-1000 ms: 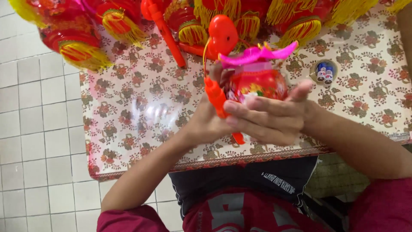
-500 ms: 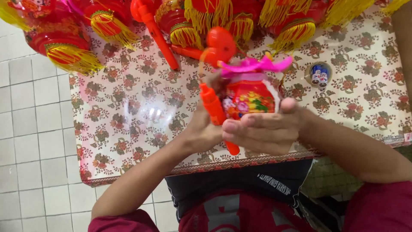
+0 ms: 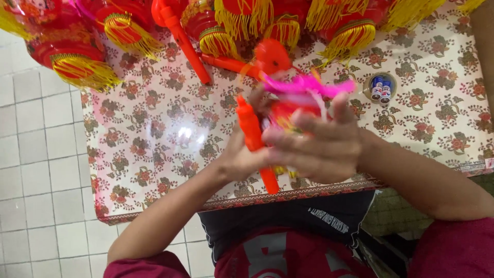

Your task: Assembling decorative plastic lanterns by joining parts and cleaning them with a cloth.

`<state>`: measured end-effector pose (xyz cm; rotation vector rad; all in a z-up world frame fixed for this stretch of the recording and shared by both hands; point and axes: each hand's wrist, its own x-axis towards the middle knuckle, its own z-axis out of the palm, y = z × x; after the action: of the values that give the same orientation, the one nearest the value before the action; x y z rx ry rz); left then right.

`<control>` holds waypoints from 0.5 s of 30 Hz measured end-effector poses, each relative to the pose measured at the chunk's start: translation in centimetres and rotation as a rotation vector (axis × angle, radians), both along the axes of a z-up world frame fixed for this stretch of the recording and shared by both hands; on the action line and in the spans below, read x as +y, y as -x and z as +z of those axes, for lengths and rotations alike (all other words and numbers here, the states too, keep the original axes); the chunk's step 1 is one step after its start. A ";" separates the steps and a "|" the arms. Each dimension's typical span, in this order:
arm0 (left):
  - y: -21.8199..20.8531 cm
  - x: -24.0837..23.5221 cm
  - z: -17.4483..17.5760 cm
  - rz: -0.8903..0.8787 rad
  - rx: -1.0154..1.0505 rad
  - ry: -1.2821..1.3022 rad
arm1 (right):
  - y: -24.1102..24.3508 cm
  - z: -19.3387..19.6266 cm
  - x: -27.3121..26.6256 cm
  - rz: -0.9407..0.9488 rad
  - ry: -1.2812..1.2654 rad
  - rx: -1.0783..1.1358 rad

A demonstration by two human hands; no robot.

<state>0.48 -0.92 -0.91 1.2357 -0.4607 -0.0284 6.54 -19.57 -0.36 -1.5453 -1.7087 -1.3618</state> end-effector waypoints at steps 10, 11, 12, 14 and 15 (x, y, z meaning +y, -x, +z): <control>0.3 -0.2 0.4 0.017 0.056 -0.036 | -1.0 0.5 -0.8 0.005 0.038 -0.108; 0.3 -0.1 0.2 0.022 -0.015 -0.111 | -1.0 0.6 -0.7 -0.034 0.058 -0.123; 0.3 -0.1 1.1 0.026 -0.020 -0.112 | -1.0 0.4 -1.2 -0.031 0.056 -0.128; 0.4 -0.1 2.9 -0.045 -0.017 -0.139 | -0.6 -0.2 -2.1 -0.145 0.034 0.000; 0.5 0.0 2.8 -0.042 -0.017 -0.139 | -0.9 -0.8 -2.6 -0.143 0.035 0.000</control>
<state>0.02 -0.96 1.94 1.3628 -0.5064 -0.0872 7.47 -22.17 -1.16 -1.7156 -1.6573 -1.4077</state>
